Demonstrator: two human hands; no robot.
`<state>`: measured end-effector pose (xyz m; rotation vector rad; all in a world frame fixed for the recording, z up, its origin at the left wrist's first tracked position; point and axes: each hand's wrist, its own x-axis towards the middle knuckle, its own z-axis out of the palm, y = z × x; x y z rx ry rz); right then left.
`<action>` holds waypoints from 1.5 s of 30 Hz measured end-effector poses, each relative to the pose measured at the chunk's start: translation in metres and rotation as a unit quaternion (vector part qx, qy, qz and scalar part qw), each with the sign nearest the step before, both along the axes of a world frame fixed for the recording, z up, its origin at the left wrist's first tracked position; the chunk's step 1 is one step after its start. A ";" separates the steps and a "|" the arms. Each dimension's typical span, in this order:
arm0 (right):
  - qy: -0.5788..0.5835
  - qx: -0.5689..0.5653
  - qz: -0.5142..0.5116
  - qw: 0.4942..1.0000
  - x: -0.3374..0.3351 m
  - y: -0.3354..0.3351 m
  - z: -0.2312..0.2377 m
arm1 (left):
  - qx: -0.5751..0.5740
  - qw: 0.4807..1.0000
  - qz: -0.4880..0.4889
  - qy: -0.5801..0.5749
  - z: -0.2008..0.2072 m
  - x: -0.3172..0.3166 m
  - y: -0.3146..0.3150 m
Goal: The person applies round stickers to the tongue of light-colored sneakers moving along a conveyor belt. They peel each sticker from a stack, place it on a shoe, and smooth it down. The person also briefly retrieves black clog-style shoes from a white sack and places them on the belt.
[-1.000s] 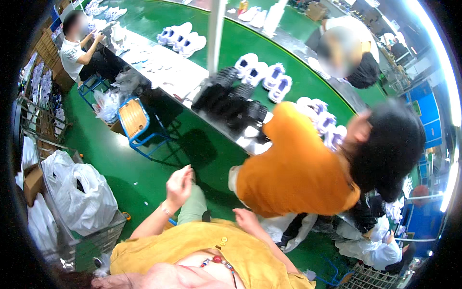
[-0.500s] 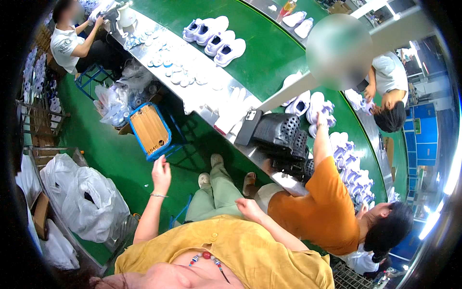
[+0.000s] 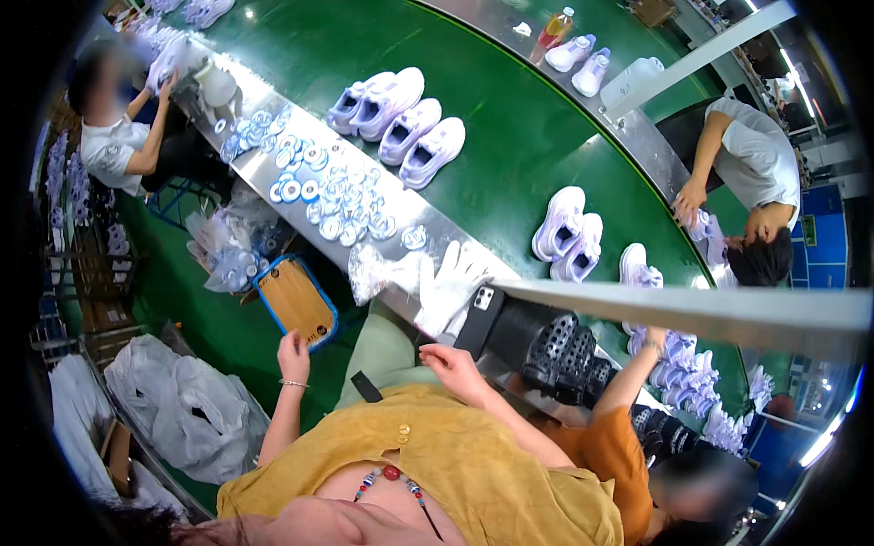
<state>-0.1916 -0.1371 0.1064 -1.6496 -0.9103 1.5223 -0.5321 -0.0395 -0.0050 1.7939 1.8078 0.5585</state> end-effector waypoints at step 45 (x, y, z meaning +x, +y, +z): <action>-0.349 0.212 -0.221 0.885 -0.016 0.386 -0.072 | -0.180 0.846 -0.388 -0.318 0.013 0.170 0.567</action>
